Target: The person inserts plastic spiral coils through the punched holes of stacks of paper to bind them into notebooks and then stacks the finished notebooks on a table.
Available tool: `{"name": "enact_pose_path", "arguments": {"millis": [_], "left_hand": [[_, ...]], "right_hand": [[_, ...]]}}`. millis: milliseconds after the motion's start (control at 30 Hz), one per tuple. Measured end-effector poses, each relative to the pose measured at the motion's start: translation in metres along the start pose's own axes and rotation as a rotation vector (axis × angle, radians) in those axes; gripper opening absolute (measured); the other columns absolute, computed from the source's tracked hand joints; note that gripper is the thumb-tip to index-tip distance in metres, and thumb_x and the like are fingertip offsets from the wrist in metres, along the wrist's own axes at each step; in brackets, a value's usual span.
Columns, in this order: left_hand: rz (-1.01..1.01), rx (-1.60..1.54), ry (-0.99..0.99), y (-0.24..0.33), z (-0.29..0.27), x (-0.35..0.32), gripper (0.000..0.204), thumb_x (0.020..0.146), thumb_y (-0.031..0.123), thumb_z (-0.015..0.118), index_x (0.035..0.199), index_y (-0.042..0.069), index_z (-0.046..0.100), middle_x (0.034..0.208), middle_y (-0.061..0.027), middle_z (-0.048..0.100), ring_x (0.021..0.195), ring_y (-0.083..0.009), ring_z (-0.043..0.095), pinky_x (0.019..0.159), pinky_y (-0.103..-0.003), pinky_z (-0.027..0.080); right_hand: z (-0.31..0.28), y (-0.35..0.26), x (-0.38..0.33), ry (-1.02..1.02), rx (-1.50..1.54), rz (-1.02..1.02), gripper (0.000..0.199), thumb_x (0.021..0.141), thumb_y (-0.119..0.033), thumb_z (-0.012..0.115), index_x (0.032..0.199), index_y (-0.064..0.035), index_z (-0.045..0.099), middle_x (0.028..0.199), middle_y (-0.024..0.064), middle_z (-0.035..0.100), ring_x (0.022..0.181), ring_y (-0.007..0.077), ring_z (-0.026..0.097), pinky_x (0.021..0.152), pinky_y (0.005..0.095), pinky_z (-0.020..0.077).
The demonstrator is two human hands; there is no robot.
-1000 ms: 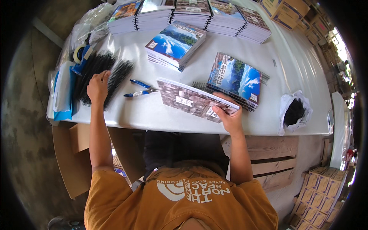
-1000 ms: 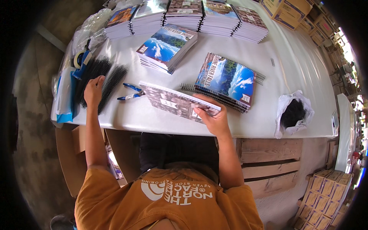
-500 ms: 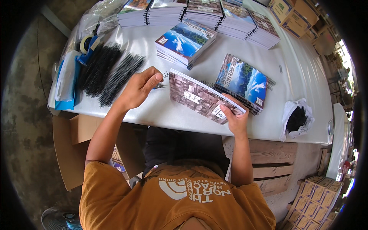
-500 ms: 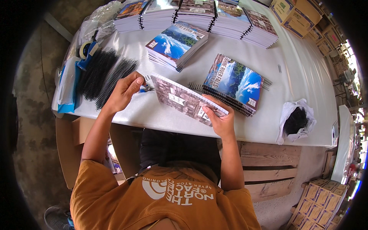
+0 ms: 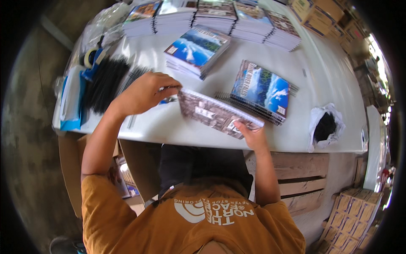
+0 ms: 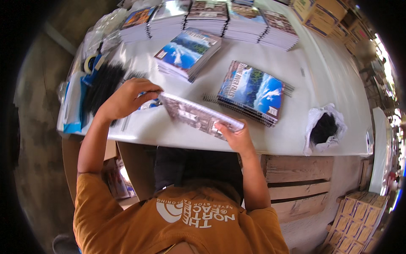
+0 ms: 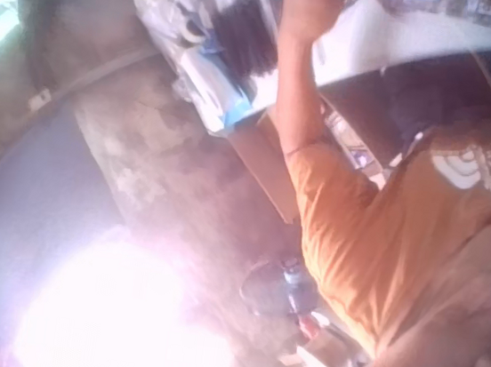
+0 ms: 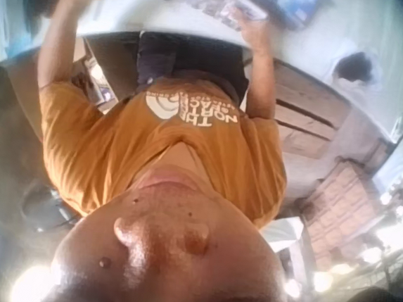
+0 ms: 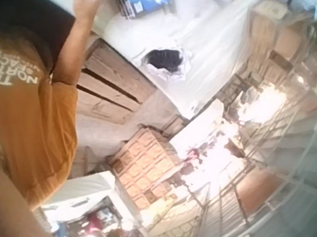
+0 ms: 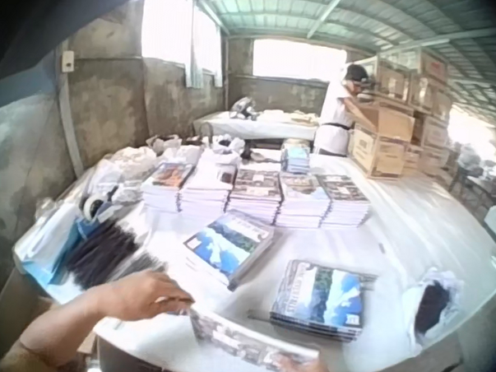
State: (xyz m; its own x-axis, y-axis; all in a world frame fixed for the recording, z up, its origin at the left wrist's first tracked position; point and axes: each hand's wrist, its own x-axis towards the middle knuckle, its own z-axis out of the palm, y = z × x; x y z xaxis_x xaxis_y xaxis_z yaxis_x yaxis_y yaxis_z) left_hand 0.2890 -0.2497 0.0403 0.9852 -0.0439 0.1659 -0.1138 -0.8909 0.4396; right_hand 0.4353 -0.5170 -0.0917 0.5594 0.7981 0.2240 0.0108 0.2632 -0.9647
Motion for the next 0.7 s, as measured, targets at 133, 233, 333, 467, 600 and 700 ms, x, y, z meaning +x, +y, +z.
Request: {"name": "enact_pose_path", "arguments": {"millis": [133,233,333,467,600,700], "left_hand": [[-0.101,0.336,0.055,0.023,0.001,0.004,0.031,0.071,0.016,0.068,0.097,0.006,0.054,0.101,-0.0123,0.055,0.095,-0.0312,0.051,0.087,-0.042,0.036],[-0.126,0.333,-0.175,0.023,-0.001,-0.001,0.02,0.071,0.013,0.067,0.088,0.004,0.058,0.09,-0.0112,0.059,0.092,-0.0294,0.053,0.079,-0.04,0.04],[-0.143,0.551,0.044,0.037,0.009,0.008,0.042,0.06,0.017,0.076,0.094,0.004,0.055,0.1,-0.0138,0.054,0.101,-0.032,0.047,0.086,-0.042,0.035],[-0.013,0.697,0.508,0.001,0.074,-0.019,0.101,0.074,0.064,0.053,0.134,-0.011,0.021,0.139,-0.0332,0.019,0.131,-0.0483,0.012,0.104,-0.058,0.006],[0.345,0.847,0.465,-0.015,0.125,-0.06,0.101,0.081,0.069,0.034,0.138,-0.008,0.004,0.144,-0.0291,-0.001,0.132,-0.0475,-0.008,0.103,-0.06,-0.008],[0.102,0.692,0.945,-0.016,0.072,-0.03,0.101,0.081,0.07,0.029,0.138,-0.008,0.003,0.146,-0.0264,-0.002,0.132,-0.046,-0.011,0.103,-0.059,-0.01]], "right_hand": [[0.006,-0.01,-0.008,-0.019,-0.24,0.032,0.031,0.083,0.002,0.058,0.113,-0.0003,0.059,0.102,0.0057,0.064,0.088,0.0099,0.057,0.081,0.0248,0.0452],[0.008,0.003,0.0,-0.08,-0.06,-0.139,0.036,0.08,0.006,0.057,0.114,-0.0046,0.059,0.108,0.0078,0.063,0.095,0.0131,0.059,0.083,0.0264,0.046],[0.008,-0.006,-0.003,-0.093,-0.19,-0.221,0.042,0.079,0.008,0.055,0.117,-0.0084,0.058,0.112,0.0117,0.062,0.099,0.0178,0.06,0.085,0.0261,0.045],[0.019,-0.003,-0.012,-0.073,-0.2,-0.252,0.053,0.072,0.012,0.05,0.119,-0.01,0.057,0.112,0.012,0.061,0.101,0.0205,0.06,0.087,0.0277,0.0439],[0.023,0.001,-0.021,-0.06,-0.2,-0.239,0.062,0.066,0.013,0.049,0.122,-0.0108,0.055,0.116,0.0109,0.059,0.106,0.0242,0.058,0.091,0.0287,0.0415],[0.032,0.004,-0.021,-0.153,-0.271,-0.392,0.062,0.065,0.014,0.048,0.122,-0.0093,0.054,0.118,0.0122,0.058,0.106,0.0283,0.057,0.091,0.0314,0.0427]]}}
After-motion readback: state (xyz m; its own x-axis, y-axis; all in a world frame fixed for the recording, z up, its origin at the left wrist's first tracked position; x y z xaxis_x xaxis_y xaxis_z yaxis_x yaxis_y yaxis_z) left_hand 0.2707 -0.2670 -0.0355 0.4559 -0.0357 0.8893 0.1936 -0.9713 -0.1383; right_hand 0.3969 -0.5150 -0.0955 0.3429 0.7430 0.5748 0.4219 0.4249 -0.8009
